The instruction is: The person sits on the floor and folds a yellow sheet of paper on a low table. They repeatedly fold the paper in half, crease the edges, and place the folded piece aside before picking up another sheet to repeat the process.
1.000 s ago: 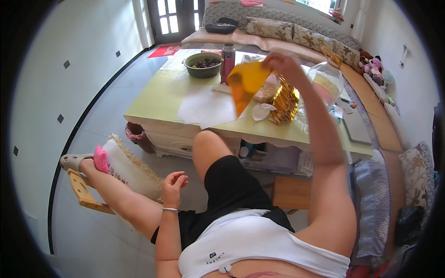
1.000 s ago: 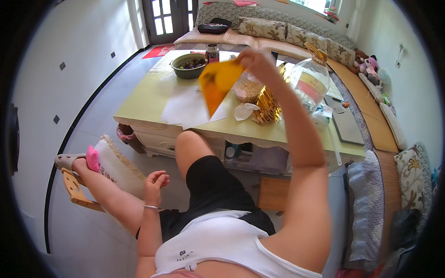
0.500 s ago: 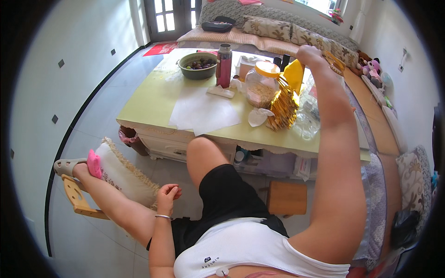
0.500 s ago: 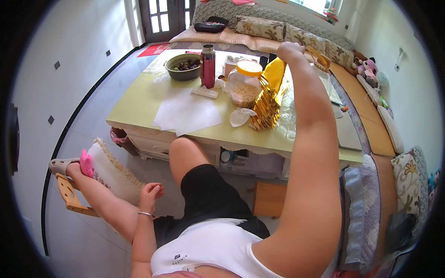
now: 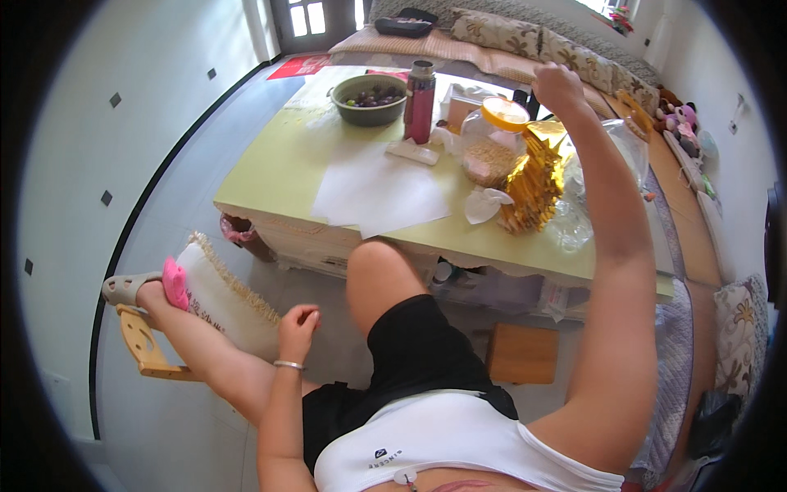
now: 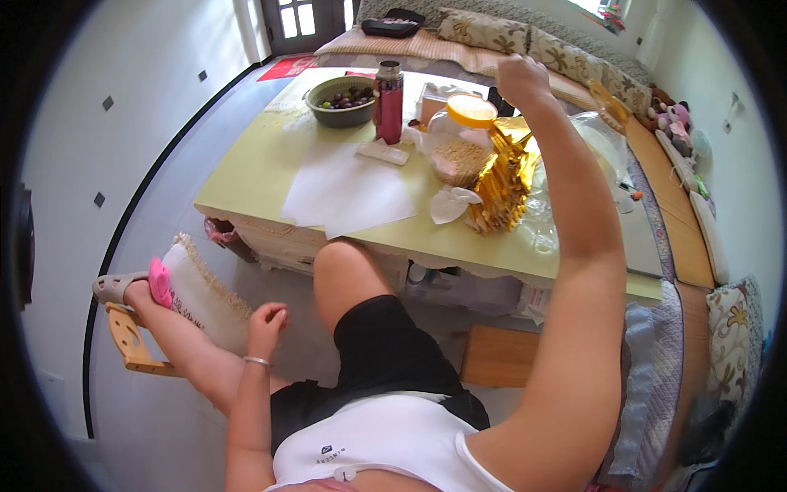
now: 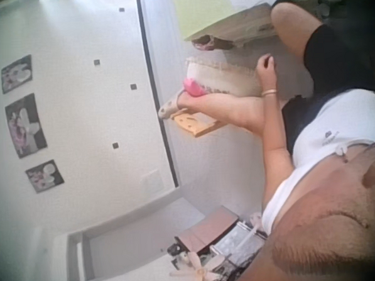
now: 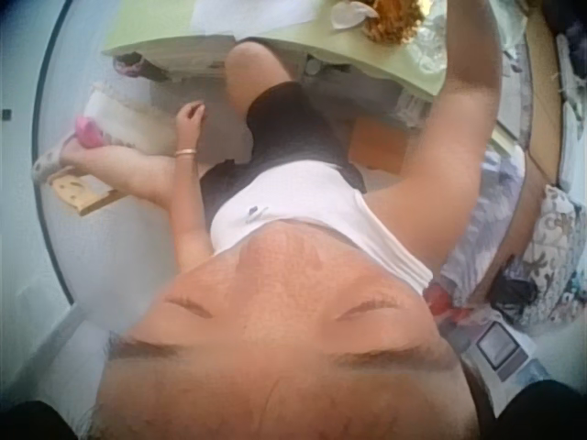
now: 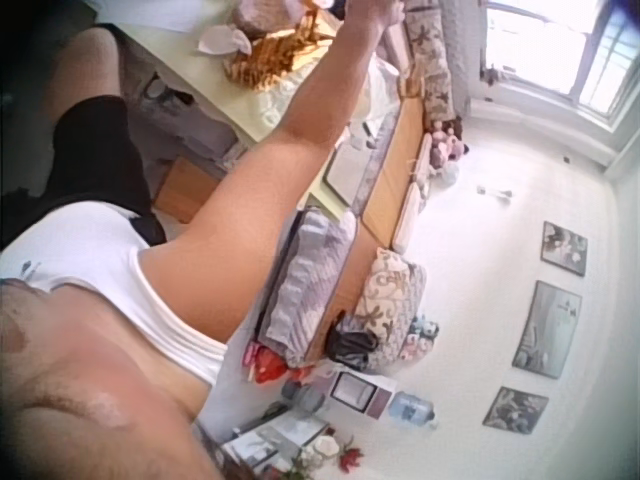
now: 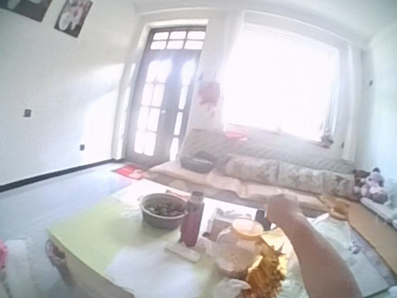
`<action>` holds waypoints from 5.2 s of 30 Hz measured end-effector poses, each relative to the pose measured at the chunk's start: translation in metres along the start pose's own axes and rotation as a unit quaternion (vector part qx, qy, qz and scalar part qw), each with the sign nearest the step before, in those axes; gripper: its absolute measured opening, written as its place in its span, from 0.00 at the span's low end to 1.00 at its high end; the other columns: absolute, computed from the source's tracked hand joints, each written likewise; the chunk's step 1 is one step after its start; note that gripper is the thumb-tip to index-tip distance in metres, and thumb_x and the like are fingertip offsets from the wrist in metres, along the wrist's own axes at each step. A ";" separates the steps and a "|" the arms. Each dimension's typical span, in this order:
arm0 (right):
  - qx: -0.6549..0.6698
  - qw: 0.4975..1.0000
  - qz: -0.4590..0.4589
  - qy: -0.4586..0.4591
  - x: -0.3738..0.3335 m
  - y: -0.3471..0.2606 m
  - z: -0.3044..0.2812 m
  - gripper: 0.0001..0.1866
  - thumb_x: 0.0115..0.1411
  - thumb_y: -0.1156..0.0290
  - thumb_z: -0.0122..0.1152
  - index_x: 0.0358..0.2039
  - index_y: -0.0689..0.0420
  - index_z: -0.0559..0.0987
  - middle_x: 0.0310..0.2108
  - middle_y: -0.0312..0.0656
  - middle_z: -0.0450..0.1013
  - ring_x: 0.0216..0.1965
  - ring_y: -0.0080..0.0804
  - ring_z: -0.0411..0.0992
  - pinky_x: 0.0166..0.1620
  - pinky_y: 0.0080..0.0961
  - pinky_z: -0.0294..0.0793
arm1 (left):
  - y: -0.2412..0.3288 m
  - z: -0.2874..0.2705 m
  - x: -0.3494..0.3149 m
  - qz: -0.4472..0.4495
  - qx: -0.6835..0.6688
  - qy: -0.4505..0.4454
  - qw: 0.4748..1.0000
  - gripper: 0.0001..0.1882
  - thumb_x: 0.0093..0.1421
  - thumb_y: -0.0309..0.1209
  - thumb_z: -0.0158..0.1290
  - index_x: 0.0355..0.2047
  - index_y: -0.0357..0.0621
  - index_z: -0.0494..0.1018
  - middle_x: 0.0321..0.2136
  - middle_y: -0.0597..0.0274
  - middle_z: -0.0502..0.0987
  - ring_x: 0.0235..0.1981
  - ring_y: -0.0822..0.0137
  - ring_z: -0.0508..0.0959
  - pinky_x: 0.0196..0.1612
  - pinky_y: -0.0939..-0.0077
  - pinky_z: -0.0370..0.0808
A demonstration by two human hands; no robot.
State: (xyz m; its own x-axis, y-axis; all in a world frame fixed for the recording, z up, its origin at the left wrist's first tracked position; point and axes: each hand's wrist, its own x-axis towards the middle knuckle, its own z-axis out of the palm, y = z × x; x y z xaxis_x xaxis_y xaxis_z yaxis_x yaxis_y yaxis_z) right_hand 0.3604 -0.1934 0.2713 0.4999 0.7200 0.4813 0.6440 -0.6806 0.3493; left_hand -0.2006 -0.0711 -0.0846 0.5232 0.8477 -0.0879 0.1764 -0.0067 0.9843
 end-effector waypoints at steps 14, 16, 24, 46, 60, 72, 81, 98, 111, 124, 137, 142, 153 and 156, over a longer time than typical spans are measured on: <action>0.303 0.886 -0.307 -0.167 -0.180 -0.220 0.085 0.47 0.52 0.54 0.69 0.66 0.63 0.59 0.67 0.59 0.56 0.69 0.57 0.52 0.70 0.49 0.50 | 0.112 0.061 0.066 0.368 0.321 0.038 0.872 0.22 0.51 0.25 0.61 0.49 0.40 0.75 0.44 0.51 0.78 0.46 0.52 0.77 0.52 0.62 0.74; 0.329 0.886 -0.294 -0.141 -0.189 -0.226 0.086 0.43 0.52 0.58 0.69 0.64 0.63 0.63 0.65 0.58 0.59 0.68 0.55 0.55 0.69 0.49 0.52 | 0.116 0.063 0.068 0.384 0.351 0.045 0.853 0.25 0.50 0.26 0.61 0.50 0.40 0.74 0.47 0.50 0.78 0.50 0.50 0.76 0.56 0.59 0.71; 0.369 0.883 -0.288 -0.025 -0.198 -0.239 0.088 0.33 0.49 0.63 0.70 0.55 0.62 0.73 0.51 0.50 0.72 0.56 0.46 0.68 0.61 0.43 0.64 | 0.126 0.090 0.115 0.495 0.437 0.008 0.751 0.23 0.50 0.25 0.59 0.49 0.43 0.76 0.49 0.54 0.78 0.56 0.52 0.74 0.61 0.52 0.66; 0.325 0.918 -0.162 -0.159 -0.032 -0.248 0.172 0.21 0.56 0.81 0.50 0.51 0.59 0.73 0.49 0.54 0.71 0.55 0.55 0.67 0.57 0.45 0.68 | 0.122 0.093 0.133 0.424 0.327 -0.032 0.844 0.13 0.43 0.18 0.52 0.32 0.39 0.73 0.42 0.50 0.80 0.48 0.50 0.77 0.52 0.59 0.74; 0.324 0.907 -0.249 -0.106 0.003 -0.304 0.167 0.21 0.58 0.77 0.56 0.54 0.60 0.73 0.50 0.51 0.73 0.53 0.49 0.72 0.53 0.41 0.73 | 0.133 0.089 0.138 0.428 0.278 -0.051 0.858 0.06 0.48 0.19 0.55 0.29 0.39 0.76 0.37 0.51 0.81 0.45 0.50 0.79 0.50 0.59 0.75; 0.780 0.529 -0.146 -0.301 -0.107 -0.174 0.122 0.25 0.61 0.59 0.66 0.53 0.63 0.76 0.50 0.39 0.77 0.58 0.25 0.68 0.59 0.25 0.65 | 0.134 0.080 0.174 0.229 0.109 -0.014 0.967 0.06 0.60 0.24 0.55 0.35 0.35 0.78 0.25 0.56 0.80 0.26 0.68 0.78 0.33 0.74 0.74; 0.614 0.760 0.066 -0.202 -0.111 -0.209 0.147 0.15 0.56 0.62 0.67 0.24 0.63 0.82 0.27 0.43 0.74 0.27 0.27 0.72 0.32 0.29 0.71 | 0.142 0.093 0.203 0.111 0.106 0.046 0.987 0.29 0.55 0.31 0.62 0.54 0.26 0.68 0.26 0.55 0.81 0.28 0.65 0.80 0.35 0.72 0.76; 0.359 0.932 0.045 -0.042 -0.118 -0.233 0.156 0.15 0.52 0.55 0.70 0.23 0.55 0.86 0.35 0.41 0.77 0.45 0.41 0.71 0.49 0.37 0.71 | 0.122 0.119 0.206 0.178 0.370 0.146 0.900 0.24 0.52 0.30 0.63 0.48 0.37 0.72 0.32 0.51 0.78 0.41 0.50 0.77 0.47 0.54 0.72; 0.310 0.949 0.035 -0.046 -0.117 -0.236 0.151 0.16 0.53 0.53 0.69 0.25 0.54 0.86 0.35 0.40 0.77 0.46 0.40 0.71 0.48 0.36 0.72 | 0.131 0.122 0.201 0.196 0.458 0.142 0.856 0.26 0.51 0.30 0.64 0.50 0.38 0.72 0.35 0.51 0.78 0.41 0.50 0.76 0.47 0.54 0.71; 0.344 0.937 0.043 -0.051 -0.119 -0.235 0.147 0.14 0.53 0.57 0.69 0.28 0.56 0.84 0.37 0.41 0.76 0.46 0.42 0.71 0.49 0.38 0.72 | 0.140 0.098 0.221 0.330 0.454 -0.246 0.791 0.27 0.63 0.41 0.52 0.63 0.56 0.69 0.66 0.33 0.55 0.69 0.39 0.54 0.68 0.55 0.56; 0.355 0.874 -0.282 -0.176 -0.159 -0.247 0.115 0.44 0.66 0.40 0.45 0.69 0.63 0.54 0.72 0.51 0.47 0.74 0.43 0.42 0.73 0.43 0.39 | 0.142 0.093 0.186 0.313 0.595 -0.214 0.709 0.45 0.61 0.66 0.44 0.72 0.57 0.51 0.71 0.38 0.44 0.73 0.46 0.42 0.71 0.44 0.39; 0.347 0.881 -0.255 -0.195 -0.161 -0.199 0.119 0.42 0.67 0.42 0.47 0.67 0.65 0.58 0.72 0.52 0.47 0.74 0.43 0.43 0.72 0.40 0.43 | 0.131 0.056 0.180 0.298 0.601 -0.179 0.720 0.46 0.62 0.64 0.43 0.71 0.48 0.51 0.71 0.43 0.45 0.73 0.50 0.43 0.70 0.44 0.39; 0.763 0.570 0.165 -0.255 -0.095 -0.241 0.135 0.25 0.64 0.81 0.50 0.63 0.64 0.64 0.33 0.45 0.74 0.25 0.27 0.76 0.29 0.21 0.79 | 0.139 0.084 0.258 0.150 0.417 0.095 0.892 0.14 0.51 0.30 0.62 0.39 0.40 0.80 0.39 0.51 0.80 0.39 0.58 0.80 0.45 0.65 0.77; 0.763 0.556 0.179 -0.277 -0.094 -0.245 0.162 0.30 0.64 0.82 0.49 0.66 0.65 0.58 0.33 0.47 0.74 0.26 0.29 0.76 0.30 0.23 0.80 | 0.127 0.089 0.278 0.137 0.419 0.122 0.889 0.11 0.49 0.29 0.62 0.34 0.42 0.81 0.34 0.52 0.81 0.34 0.58 0.81 0.42 0.67 0.78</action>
State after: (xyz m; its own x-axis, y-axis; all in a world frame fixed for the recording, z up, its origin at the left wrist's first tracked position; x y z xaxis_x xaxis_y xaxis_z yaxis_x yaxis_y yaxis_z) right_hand 0.2501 -0.0722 0.0102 0.5835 0.7945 -0.1685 -0.0230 -0.1913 -0.9813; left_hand 0.0418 0.1160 0.0027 0.4640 0.8422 0.2746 0.6825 -0.5375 0.4952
